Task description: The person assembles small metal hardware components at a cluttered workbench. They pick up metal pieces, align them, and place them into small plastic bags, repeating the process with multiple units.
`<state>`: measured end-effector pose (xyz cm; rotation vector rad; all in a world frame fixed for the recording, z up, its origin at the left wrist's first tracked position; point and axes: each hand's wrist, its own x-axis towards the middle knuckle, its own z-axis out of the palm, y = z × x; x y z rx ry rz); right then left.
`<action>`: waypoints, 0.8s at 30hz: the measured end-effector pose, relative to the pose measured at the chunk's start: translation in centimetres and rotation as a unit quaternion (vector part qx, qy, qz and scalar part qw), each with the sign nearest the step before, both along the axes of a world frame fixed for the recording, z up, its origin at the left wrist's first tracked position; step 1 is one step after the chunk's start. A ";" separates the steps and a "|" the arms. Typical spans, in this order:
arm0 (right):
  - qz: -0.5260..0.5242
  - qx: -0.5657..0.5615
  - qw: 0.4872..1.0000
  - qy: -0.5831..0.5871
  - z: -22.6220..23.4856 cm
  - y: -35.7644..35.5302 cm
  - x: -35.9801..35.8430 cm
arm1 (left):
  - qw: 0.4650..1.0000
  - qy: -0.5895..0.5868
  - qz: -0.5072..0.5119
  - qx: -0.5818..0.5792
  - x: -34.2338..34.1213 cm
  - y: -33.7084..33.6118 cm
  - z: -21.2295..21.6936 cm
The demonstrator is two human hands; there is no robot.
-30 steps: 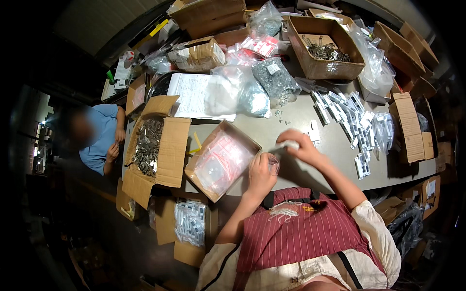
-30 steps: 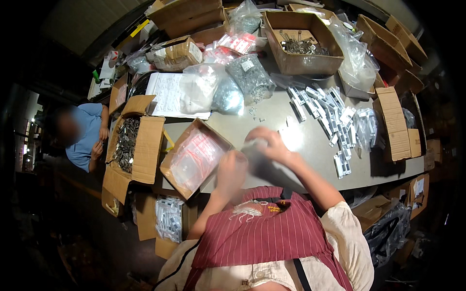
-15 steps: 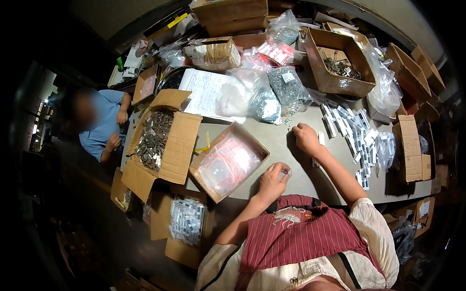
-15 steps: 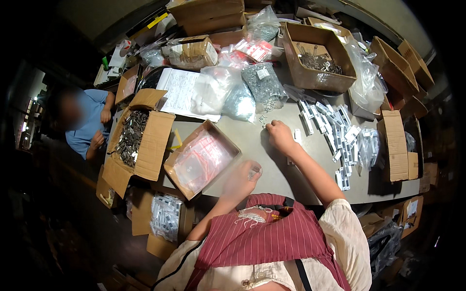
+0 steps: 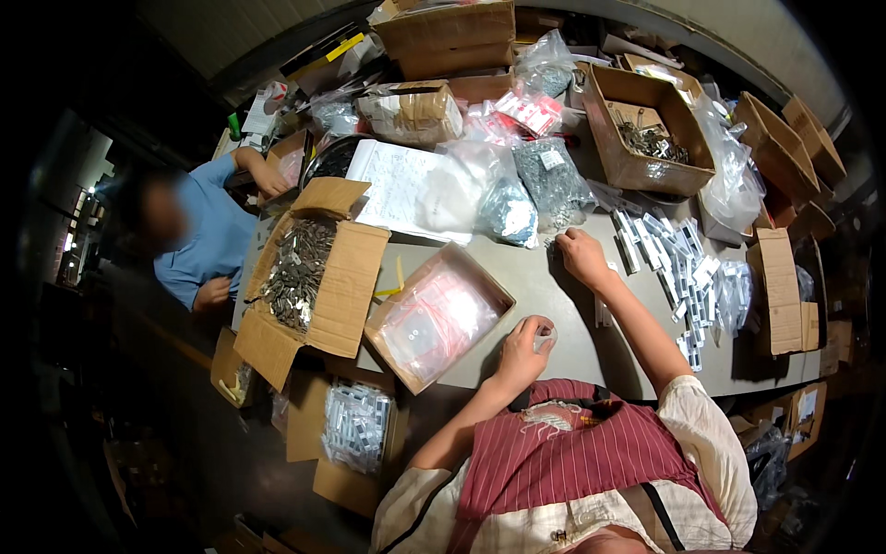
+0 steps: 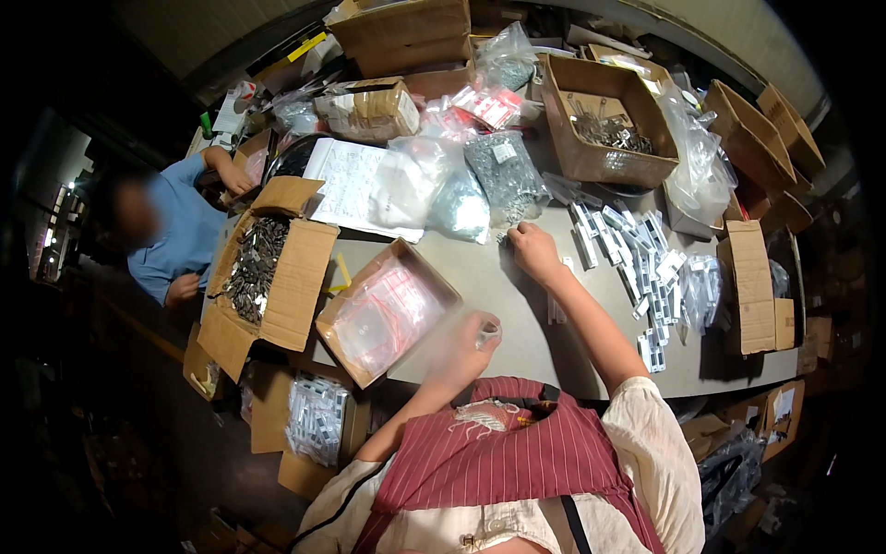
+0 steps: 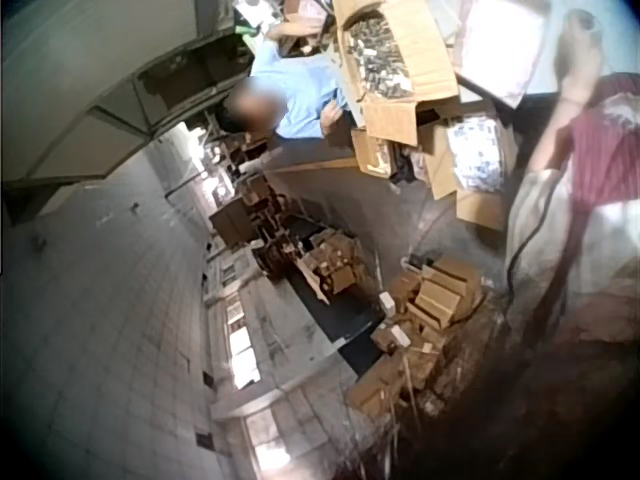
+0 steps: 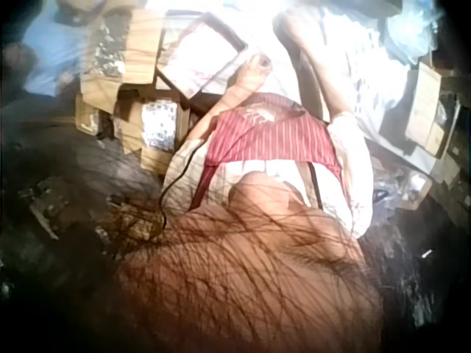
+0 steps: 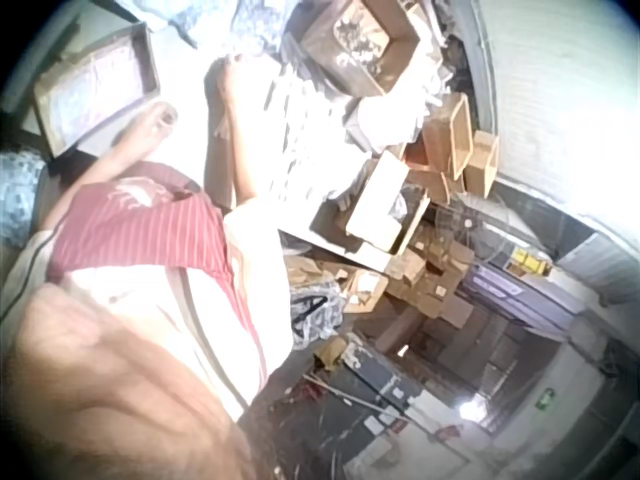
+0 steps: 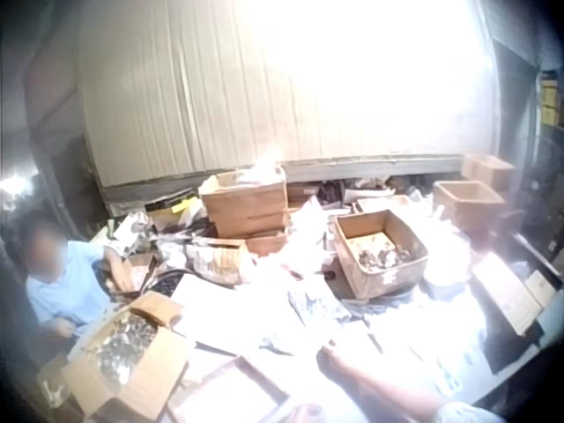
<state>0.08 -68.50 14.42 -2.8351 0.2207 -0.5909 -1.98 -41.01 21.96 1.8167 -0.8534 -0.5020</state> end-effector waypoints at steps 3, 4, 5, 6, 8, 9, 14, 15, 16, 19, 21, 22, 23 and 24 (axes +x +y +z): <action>-0.036 0.003 0.997 0.069 -0.7 0.1 0.7 | 1.000 0.017 -0.011 -0.007 0.0 0.6 -0.8; -0.059 -0.001 0.991 0.120 -1.1 -0.5 0.6 | 1.000 0.018 -0.012 -0.012 -0.1 0.2 -1.6; -0.061 0.007 0.981 0.182 -0.8 -0.6 0.6 | 1.000 0.018 0.003 -0.010 -0.3 0.4 -2.8; -0.066 0.025 0.987 0.146 -2.3 -2.0 -0.4 | 1.000 0.016 -0.011 -0.023 -0.5 -0.1 -4.0; -0.068 0.064 0.977 0.190 -2.0 -2.2 -1.8 | 0.999 0.015 -0.011 -0.047 -1.0 -0.8 -6.1; -0.045 0.075 0.984 0.153 -1.9 -2.6 -3.0 | 0.998 0.012 -0.015 -0.065 -1.4 -1.2 -6.7; 0.008 0.162 0.967 0.197 2.7 1.4 -4.4 | 0.996 0.019 0.031 -0.085 -2.0 -1.4 -7.5; 0.015 0.167 0.964 0.206 3.1 2.1 -4.6 | 0.996 0.014 0.043 -0.083 -1.9 -1.4 -7.7; 0.025 0.158 0.964 0.212 2.7 2.2 -4.6 | 0.995 0.010 0.053 -0.082 -1.9 -1.3 -8.0; 0.044 0.147 0.965 0.211 2.0 2.1 -5.2 | 0.994 0.007 0.068 -0.084 -2.0 -1.5 -8.5; 0.062 0.171 0.964 0.192 2.8 2.8 -5.4 | 0.994 0.012 0.073 -0.081 -1.8 -1.1 -8.5; 0.052 0.162 0.964 0.206 3.2 3.1 -5.5 | 0.994 0.017 0.074 -0.078 -1.9 -1.1 -8.3; 0.053 0.142 0.967 0.204 3.0 3.1 -5.6 | 0.994 0.022 0.072 -0.076 -1.8 -1.0 -8.1; 0.054 0.122 0.971 0.201 2.6 2.9 -5.8 | 0.994 0.023 0.073 -0.079 -1.8 -1.0 -8.2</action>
